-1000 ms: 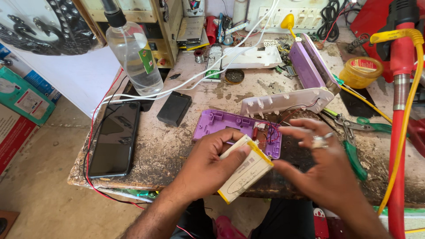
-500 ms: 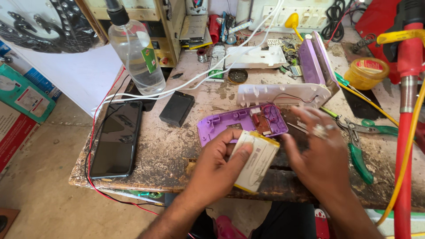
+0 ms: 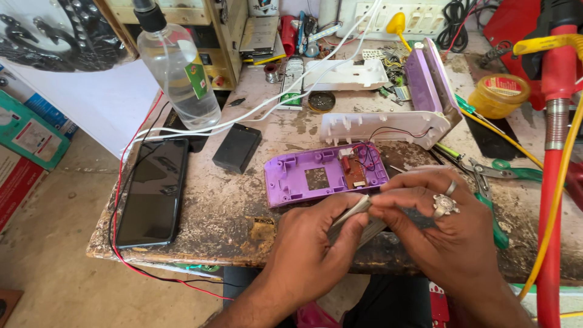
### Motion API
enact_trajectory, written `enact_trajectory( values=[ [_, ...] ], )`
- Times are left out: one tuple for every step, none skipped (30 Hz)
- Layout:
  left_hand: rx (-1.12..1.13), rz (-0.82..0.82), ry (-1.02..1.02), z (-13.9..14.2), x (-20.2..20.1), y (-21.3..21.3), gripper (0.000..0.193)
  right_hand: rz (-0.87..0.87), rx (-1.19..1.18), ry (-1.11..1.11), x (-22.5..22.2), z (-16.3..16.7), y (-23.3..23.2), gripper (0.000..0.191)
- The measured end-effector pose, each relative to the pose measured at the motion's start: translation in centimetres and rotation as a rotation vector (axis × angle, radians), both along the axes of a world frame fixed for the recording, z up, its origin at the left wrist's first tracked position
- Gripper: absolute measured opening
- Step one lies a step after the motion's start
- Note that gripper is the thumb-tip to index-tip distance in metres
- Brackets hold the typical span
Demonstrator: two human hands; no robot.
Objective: The person removes a battery from a purple plastic device housing, strips and solders wires to the battery terminals, then solders wires to a small circuit board. The person uses a soldering iron, wire strippers, and tweezers to complete the connections.
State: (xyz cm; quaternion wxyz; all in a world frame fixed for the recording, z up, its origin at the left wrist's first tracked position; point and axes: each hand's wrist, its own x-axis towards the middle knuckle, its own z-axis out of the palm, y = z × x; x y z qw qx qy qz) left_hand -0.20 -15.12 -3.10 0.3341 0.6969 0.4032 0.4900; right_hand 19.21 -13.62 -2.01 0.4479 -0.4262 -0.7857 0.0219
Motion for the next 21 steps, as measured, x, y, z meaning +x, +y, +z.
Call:
enact_trajectory(
  values=[
    [-0.002, 0.001, -0.003, 0.2, 0.0, -0.1, 0.018, -0.007, 0.011, -0.009, 0.0, 0.0, 0.0, 0.018],
    [-0.004, 0.006, -0.006, 0.4, 0.0, -0.1, 0.018, -0.012, 0.022, -0.019, 0.0, 0.1, 0.0, 0.016],
    [-0.022, 0.008, -0.006, 0.5, 0.0, -0.2, 0.017, -0.039, 0.036, -0.039, -0.1, 0.0, -0.1, 0.016],
    [-0.041, 0.011, -0.006, 0.6, 0.0, -0.3, 0.017, -0.066, 0.048, -0.059, -0.1, -0.1, -0.2, 0.016],
    [-0.061, 0.013, -0.007, 0.7, 0.1, -0.4, 0.016, -0.093, 0.06, -0.08, -0.2, -0.2, -0.4, 0.016],
    [-0.068, 0.011, -0.023, 0.8, 0.2, -0.4, 0.016, -0.1, 0.09, -0.082, -0.3, -0.3, -0.5, 0.016],
    [-0.076, 0.008, -0.039, 0.9, 0.2, -0.5, 0.016, -0.107, 0.119, -0.085, -0.4, -0.5, -0.6, 0.017],
    [-0.084, 0.006, -0.055, 0.9, 0.3, -0.6, 0.016, -0.113, 0.146, -0.087, -0.5, -0.6, -0.6, 0.018],
    [-0.092, 0.015, -0.055, 0.9, 0.4, -0.7, 0.016, -0.106, 0.167, -0.098, -0.5, -0.7, -0.6, 0.018],
    [-0.099, 0.022, -0.054, 0.9, 0.4, -0.7, 0.017, -0.1, 0.188, -0.109, -0.5, -0.8, -0.5, 0.017],
    [-0.107, 0.029, -0.054, 0.8, 0.5, -0.8, 0.017, -0.094, 0.21, -0.12, -0.4, -0.8, -0.5, 0.017],
    [-0.022, 0.066, -0.035, 0.7, 0.7, -0.9, 0.016, -0.098, 0.216, -0.117, -0.4, -0.9, -0.5, 0.017],
    [0.062, 0.102, -0.016, 0.6, 1.0, -1.1, 0.016, -0.102, 0.222, -0.114, -0.4, -1.0, -0.6, 0.017],
    [0.146, 0.138, 0.003, 0.5, 1.2, -1.3, 0.015, -0.106, 0.227, -0.111, -0.4, -1.1, -0.6, 0.017],
    [0.239, 0.188, 0.041, 0.4, 1.4, -1.4, 0.016, -0.121, 0.206, -0.081, -0.5, -1.2, -0.8, 0.017],
    [0.332, 0.238, 0.079, 0.3, 1.7, -1.4, 0.018, -0.136, 0.186, -0.05, -0.7, -1.4, -0.9, 0.017],
    [0.427, 0.287, 0.118, 0.3, 1.9, -1.3, 0.02, -0.152, 0.168, -0.019, -0.8, -1.5, -1.0, 0.017],
    [0.419, 0.298, 0.132, 0.2, 2.0, -1.3, 0.021, -0.127, 0.147, 0.033, -0.9, -1.5, -1.2, 0.017],
    [0.413, 0.308, 0.145, 0.2, 2.1, -1.3, 0.021, -0.103, 0.127, 0.086, -1.0, -1.6, -1.2, 0.018],
    [0.406, 0.318, 0.158, 0.2, 2.2, -1.3, 0.022, -0.079, 0.107, 0.139, -1.0, -1.6, -1.2, 0.018],
    [0.405, 0.313, 0.119, 0.2, 2.2, -1.3, 0.022, -0.074, 0.12, 0.149, -1.0, -1.5, -1.3, 0.022]
  ],
)
